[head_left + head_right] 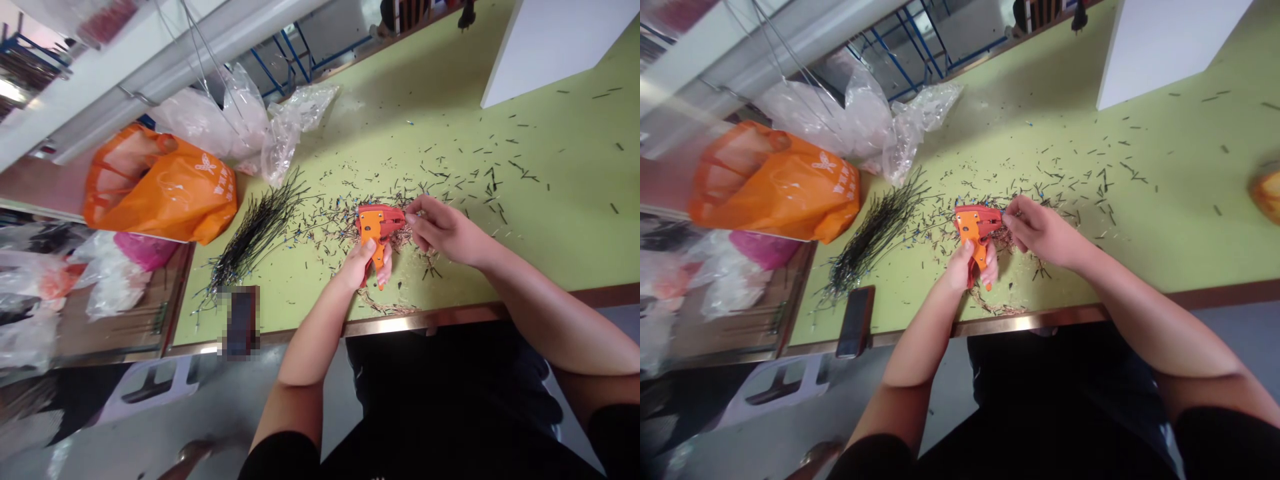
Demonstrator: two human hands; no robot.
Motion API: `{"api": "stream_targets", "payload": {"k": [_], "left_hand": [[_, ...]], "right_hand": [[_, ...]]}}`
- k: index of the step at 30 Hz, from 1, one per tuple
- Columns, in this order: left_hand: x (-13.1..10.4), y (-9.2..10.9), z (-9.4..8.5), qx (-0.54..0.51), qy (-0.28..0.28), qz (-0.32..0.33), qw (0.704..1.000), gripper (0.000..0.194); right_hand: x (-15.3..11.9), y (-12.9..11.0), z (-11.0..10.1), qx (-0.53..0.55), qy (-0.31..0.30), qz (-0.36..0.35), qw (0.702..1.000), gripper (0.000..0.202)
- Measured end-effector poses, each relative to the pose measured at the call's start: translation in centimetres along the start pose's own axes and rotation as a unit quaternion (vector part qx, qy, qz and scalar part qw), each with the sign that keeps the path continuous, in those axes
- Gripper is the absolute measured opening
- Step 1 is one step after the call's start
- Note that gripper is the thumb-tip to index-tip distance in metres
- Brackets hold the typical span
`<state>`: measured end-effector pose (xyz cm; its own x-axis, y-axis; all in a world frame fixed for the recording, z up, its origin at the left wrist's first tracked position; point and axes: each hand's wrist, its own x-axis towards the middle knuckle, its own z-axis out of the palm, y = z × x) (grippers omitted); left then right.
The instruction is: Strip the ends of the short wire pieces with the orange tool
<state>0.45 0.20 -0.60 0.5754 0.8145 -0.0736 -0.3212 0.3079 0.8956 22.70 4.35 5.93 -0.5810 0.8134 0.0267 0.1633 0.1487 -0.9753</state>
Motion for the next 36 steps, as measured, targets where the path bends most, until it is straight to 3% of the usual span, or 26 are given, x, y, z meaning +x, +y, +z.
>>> {"api": "stream_targets", "payload": {"k": [5,9,13,17,20,23,24,27,32,36], "left_hand": [[0.0,-0.1,1.0,-0.035,0.037,0.0,0.999,0.068],[0.1,0.0,1.9,-0.094,0.052,0.002,0.994,0.068],[0.4,0.0,2.5,-0.119,0.059,-0.005,0.991,0.073],[0.4,0.3,2.7,-0.118,0.04,0.001,0.992,0.079],[0.2,1.2,2.1,-0.14,0.078,0.046,0.986,0.078],[-0.1,2.5,0.8,-0.163,0.195,0.114,0.96,0.074],[-0.2,2.8,0.4,-0.151,0.212,0.129,0.957,0.073],[-0.3,3.0,-0.2,-0.092,0.204,0.148,0.963,0.068],[0.2,1.1,0.3,0.005,0.155,0.128,0.98,0.072],[0.3,-0.6,-0.2,0.032,0.173,0.103,0.979,0.076]], "right_hand": [[0.3,0.2,0.2,0.011,-0.003,-0.006,1.0,0.039],[1.0,1.5,0.8,0.144,-0.004,-0.019,0.989,0.039],[1.5,2.0,2.1,0.29,-0.006,-0.028,0.956,0.036],[1.2,1.4,2.3,0.35,-0.009,-0.041,0.936,0.029],[0.8,0.9,0.9,0.344,0.028,-0.077,0.935,0.024],[0.8,0.9,-0.6,0.305,0.118,-0.086,0.941,0.024],[0.8,1.0,-0.7,0.286,0.13,-0.084,0.945,0.025],[0.7,1.4,0.4,0.23,0.105,-0.076,0.965,0.029],[0.3,1.6,3.4,0.137,0.065,-0.078,0.985,0.041],[0.1,1.3,4.2,0.103,0.075,-0.064,0.99,0.043]]}}
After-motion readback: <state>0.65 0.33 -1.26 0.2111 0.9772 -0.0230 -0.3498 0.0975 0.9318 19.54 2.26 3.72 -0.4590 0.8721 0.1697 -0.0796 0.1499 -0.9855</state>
